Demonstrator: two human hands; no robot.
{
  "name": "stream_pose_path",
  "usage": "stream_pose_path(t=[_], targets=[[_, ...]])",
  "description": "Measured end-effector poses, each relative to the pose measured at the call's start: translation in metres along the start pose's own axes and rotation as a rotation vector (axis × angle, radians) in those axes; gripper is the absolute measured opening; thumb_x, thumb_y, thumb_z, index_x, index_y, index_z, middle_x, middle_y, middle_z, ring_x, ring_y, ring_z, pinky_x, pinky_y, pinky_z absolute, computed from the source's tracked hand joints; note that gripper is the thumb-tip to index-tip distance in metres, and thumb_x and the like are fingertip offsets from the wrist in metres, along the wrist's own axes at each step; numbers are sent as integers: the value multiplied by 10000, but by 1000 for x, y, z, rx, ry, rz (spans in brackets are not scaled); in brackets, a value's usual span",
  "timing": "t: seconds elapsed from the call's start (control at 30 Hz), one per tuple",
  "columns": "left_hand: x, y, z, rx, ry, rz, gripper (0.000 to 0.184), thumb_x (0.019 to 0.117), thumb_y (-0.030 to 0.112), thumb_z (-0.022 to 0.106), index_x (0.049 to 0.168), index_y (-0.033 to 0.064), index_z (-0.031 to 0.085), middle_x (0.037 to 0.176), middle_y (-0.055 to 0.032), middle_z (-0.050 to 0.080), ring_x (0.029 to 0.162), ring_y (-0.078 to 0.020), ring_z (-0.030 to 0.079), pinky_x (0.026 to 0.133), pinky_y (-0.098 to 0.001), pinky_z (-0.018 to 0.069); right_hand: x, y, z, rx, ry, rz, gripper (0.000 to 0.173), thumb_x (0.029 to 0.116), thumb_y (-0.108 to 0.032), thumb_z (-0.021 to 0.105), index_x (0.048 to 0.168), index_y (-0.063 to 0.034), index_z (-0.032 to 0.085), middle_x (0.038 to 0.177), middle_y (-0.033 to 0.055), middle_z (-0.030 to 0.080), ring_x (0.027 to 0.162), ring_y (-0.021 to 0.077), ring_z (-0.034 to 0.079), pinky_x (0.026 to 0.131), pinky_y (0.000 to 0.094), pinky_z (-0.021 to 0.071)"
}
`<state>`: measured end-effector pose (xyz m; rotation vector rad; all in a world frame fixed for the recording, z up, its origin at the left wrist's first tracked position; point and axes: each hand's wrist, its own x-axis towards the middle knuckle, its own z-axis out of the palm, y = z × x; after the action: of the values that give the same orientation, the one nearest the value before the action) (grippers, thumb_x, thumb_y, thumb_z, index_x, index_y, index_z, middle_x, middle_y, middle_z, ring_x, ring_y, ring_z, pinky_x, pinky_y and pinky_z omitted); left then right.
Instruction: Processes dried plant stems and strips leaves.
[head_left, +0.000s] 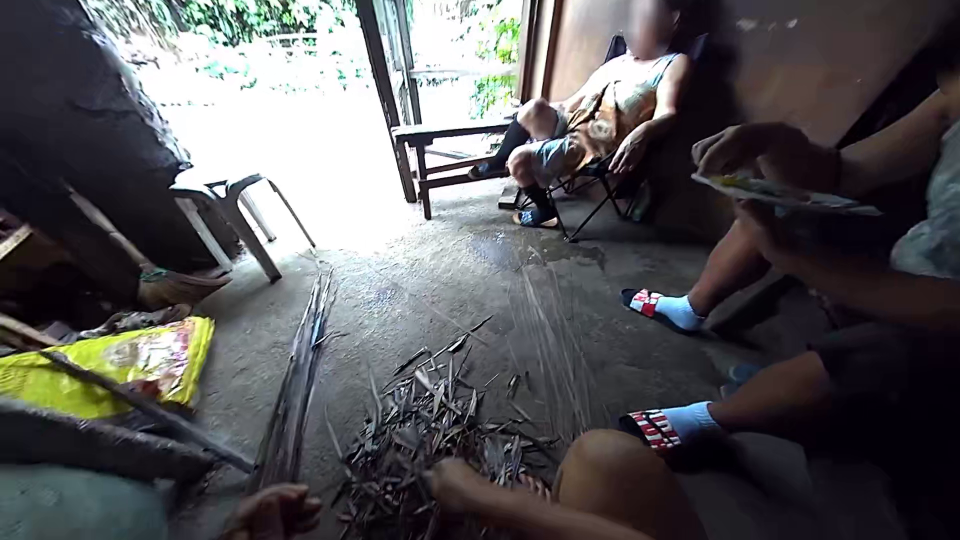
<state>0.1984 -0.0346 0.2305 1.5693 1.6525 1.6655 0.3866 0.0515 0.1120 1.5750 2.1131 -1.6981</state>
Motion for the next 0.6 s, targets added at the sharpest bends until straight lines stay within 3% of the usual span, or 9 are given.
stream_pose_path(t=[0.07, 0.13, 0.23, 0.3, 0.37, 0.6], targets=[[14, 9, -21, 22, 97, 15, 246, 1088, 56, 335, 1008, 28, 566, 878, 123, 685, 729, 21, 683, 694, -205, 617, 11, 11, -1, -28, -58, 106, 523, 1117, -331, 337, 1223, 73, 653, 1261, 301, 642, 1228, 432, 609, 1043, 620, 447], [20, 10, -35, 36, 156, 1, 248, 1091, 72, 346, 1016, 14, 576, 865, 107, 694, 727, 8, 689, 696, -206, 616, 9, 2, -3, -2, -65, 97, 522, 1122, -331, 339, 1198, 75, 659, 1202, 293, 655, 1164, 417, 627, 1018, 592, 454], [18, -3, -35, 31, 113, -33, 271, 1085, 87, 368, 1042, -29, 609, 895, 49, 713, 755, -20, 709, 714, -220, 625, -3, -16, -12, 44, 20, -39, 502, 1125, -310, 333, 1127, 66, 665, 1026, 247, 668, 970, 360, 650, 911, 548, 490], [15, -7, -32, 35, 63, -15, 262, 1081, 84, 376, 1035, -15, 614, 904, 41, 715, 761, -27, 712, 712, -217, 627, -8, -27, -16, 102, 152, -178, 471, 1120, -291, 334, 1064, 35, 669, 830, 147, 619, 760, 257, 606, 760, 464, 502], [11, -11, -25, 57, 44, 11, 265, 1071, 84, 390, 1011, -6, 633, 892, 43, 719, 744, -24, 714, 698, -207, 628, -15, -40, -17, 177, 219, -300, 442, 1111, -264, 340, 1044, 16, 675, 725, 56, 560, 631, 152, 536, 656, 369, 487], [0, -17, 0, 119, -29, 82, 268, 1060, 109, 457, 977, -27, 672, 861, 20, 726, 734, -11, 712, 694, -195, 626, -44, -71, 8, 238, 96, -522, 396, 1102, -235, 379, 1014, 25, 665, 699, 46, 537, 595, 101, 500, 601, 292, 450]])
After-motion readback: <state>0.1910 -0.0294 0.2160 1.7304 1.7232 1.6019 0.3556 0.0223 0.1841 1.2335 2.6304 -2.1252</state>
